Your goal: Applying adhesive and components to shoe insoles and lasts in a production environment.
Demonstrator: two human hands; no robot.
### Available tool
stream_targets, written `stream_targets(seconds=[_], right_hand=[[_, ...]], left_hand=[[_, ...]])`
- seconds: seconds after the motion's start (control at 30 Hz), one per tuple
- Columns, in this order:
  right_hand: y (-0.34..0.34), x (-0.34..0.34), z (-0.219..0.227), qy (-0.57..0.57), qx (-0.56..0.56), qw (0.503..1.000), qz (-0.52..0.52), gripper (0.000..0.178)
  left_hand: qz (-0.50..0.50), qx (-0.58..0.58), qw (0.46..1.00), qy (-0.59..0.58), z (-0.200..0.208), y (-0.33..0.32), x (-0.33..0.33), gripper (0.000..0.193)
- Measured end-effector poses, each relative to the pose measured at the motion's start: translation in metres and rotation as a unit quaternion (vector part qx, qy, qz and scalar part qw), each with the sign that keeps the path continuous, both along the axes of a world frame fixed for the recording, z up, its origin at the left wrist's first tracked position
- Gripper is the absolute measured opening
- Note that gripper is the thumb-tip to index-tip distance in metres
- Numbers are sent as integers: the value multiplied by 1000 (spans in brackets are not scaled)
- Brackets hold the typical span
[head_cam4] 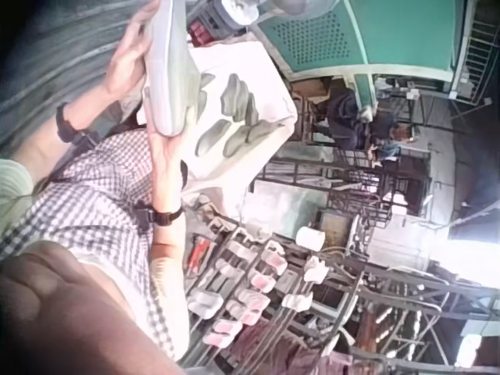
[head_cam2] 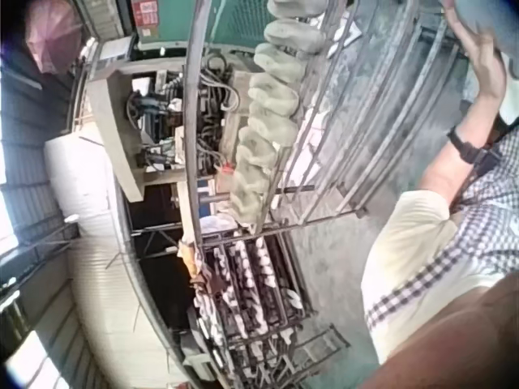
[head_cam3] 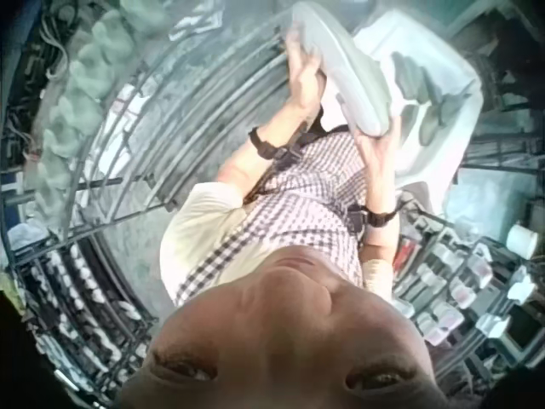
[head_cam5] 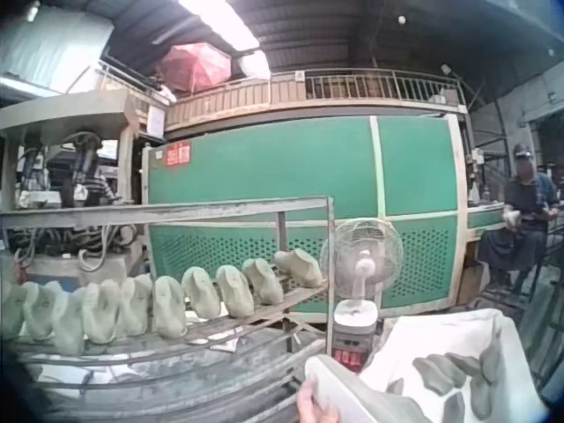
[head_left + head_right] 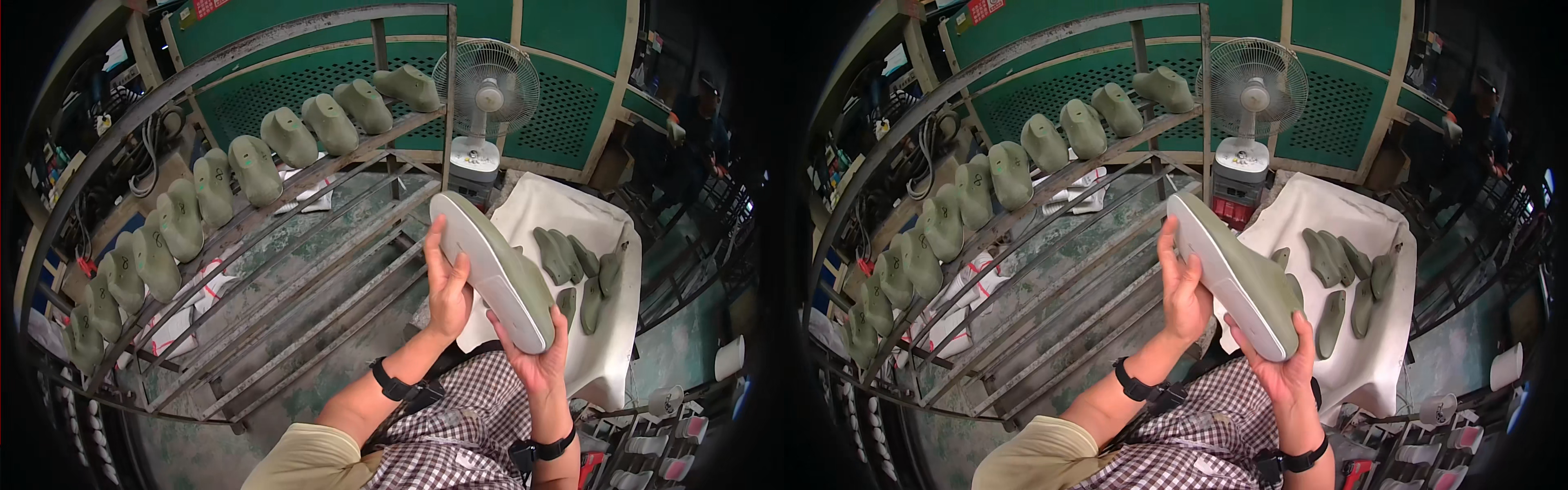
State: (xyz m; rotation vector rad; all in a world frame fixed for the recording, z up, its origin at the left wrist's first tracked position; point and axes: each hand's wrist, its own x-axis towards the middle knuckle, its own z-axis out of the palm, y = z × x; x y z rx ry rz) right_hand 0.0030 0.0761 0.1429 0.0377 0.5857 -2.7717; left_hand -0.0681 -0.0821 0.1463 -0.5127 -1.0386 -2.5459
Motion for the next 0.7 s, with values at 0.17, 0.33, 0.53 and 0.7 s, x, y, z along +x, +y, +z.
stream_targets(seconds=[0.17, 0.33, 0.53, 0.7], right_hand=[[-65, -149, 65, 169, 191, 957, -141, 69], [-145, -293, 123, 427, 463, 697, -342, 61], [-202, -369, 125, 534, 652, 417, -340, 65], [-221, -362, 136, 424, 746, 453, -242, 66]], left_hand=[[17, -150, 986, -67, -39, -47, 2, 79], [-62, -208, 961, -173, -135, -48, 48, 82], [-121, -267, 934, -206, -169, -51, 64, 79], [-173, -343, 912, -141, -175, -14, 73, 76]])
